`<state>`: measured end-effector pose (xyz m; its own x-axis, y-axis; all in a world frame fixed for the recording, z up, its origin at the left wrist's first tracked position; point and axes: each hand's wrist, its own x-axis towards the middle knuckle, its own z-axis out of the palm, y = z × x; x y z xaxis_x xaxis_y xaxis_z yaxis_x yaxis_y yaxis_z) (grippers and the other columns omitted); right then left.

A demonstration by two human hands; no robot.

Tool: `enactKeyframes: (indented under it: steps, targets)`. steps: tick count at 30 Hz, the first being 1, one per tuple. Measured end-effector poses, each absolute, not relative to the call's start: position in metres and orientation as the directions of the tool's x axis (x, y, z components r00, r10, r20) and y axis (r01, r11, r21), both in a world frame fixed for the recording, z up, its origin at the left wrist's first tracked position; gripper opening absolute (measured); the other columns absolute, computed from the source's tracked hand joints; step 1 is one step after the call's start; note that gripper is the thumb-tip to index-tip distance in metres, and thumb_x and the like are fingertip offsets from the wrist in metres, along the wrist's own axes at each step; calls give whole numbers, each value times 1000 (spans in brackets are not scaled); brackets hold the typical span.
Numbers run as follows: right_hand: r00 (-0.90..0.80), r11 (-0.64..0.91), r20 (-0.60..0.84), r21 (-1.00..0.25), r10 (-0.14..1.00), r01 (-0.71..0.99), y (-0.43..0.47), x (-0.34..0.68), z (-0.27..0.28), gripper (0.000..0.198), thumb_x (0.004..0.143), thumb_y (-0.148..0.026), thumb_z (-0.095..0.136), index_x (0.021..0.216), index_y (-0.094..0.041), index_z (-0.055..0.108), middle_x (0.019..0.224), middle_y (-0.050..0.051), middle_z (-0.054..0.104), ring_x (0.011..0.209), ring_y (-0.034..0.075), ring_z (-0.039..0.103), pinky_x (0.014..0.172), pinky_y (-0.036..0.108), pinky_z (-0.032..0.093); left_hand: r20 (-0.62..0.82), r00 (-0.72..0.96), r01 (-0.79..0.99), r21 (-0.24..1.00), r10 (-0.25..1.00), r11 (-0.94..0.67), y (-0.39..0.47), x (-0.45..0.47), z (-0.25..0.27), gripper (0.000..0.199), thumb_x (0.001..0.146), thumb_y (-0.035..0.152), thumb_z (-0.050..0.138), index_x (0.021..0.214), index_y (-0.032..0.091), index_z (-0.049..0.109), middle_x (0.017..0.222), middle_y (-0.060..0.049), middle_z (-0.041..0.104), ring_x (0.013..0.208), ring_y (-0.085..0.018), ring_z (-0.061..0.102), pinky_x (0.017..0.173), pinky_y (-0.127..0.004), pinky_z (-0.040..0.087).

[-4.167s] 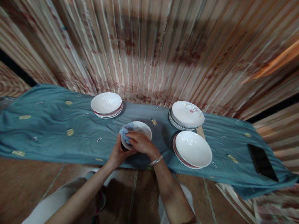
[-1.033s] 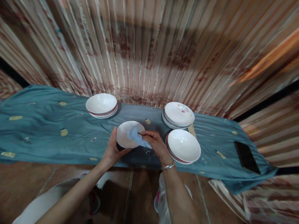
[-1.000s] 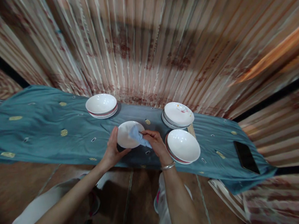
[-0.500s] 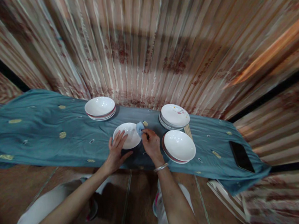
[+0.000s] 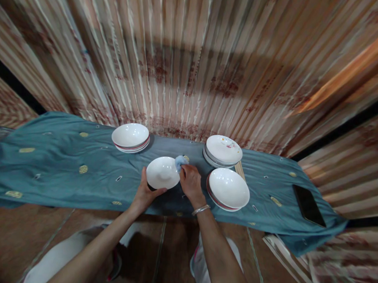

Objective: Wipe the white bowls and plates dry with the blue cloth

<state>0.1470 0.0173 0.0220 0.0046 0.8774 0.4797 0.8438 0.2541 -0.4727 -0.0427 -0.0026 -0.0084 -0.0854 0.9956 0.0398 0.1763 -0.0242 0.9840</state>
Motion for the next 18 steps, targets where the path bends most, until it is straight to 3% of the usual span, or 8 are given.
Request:
enactKeyframes:
  steps: [5, 12, 18]
  targets:
    - [-48, 263, 486, -385, 872, 884, 30, 140, 23, 23, 96, -16, 47, 102, -16, 69, 103, 14, 74, 99, 23, 67, 95, 37, 50, 75, -61, 167, 984, 995, -64, -3, -44, -9, 129, 50, 41, 89, 155, 19, 17, 157, -18, 38, 147, -34, 32, 121, -48, 25]
    - [-118, 196, 349, -197, 930, 961, 40, 121, 39, 26, 98, -12, 44, 99, -15, 69, 107, 14, 71, 101, 25, 63, 96, 37, 46, 81, -87, 115, 991, 993, -71, -4, -44, -13, 120, 49, 35, 90, 151, 21, 27, 151, -15, 47, 143, -34, 40, 119, -50, 28]
    - [-167, 227, 332, -153, 928, 962, 47, 106, 41, 29, 96, -10, 42, 106, -14, 69, 115, 15, 69, 108, 25, 60, 101, 37, 43, 55, -117, 51, 997, 992, -49, -6, -43, -10, 116, 47, 33, 90, 148, 22, 33, 149, -15, 49, 141, -35, 42, 119, -52, 29]
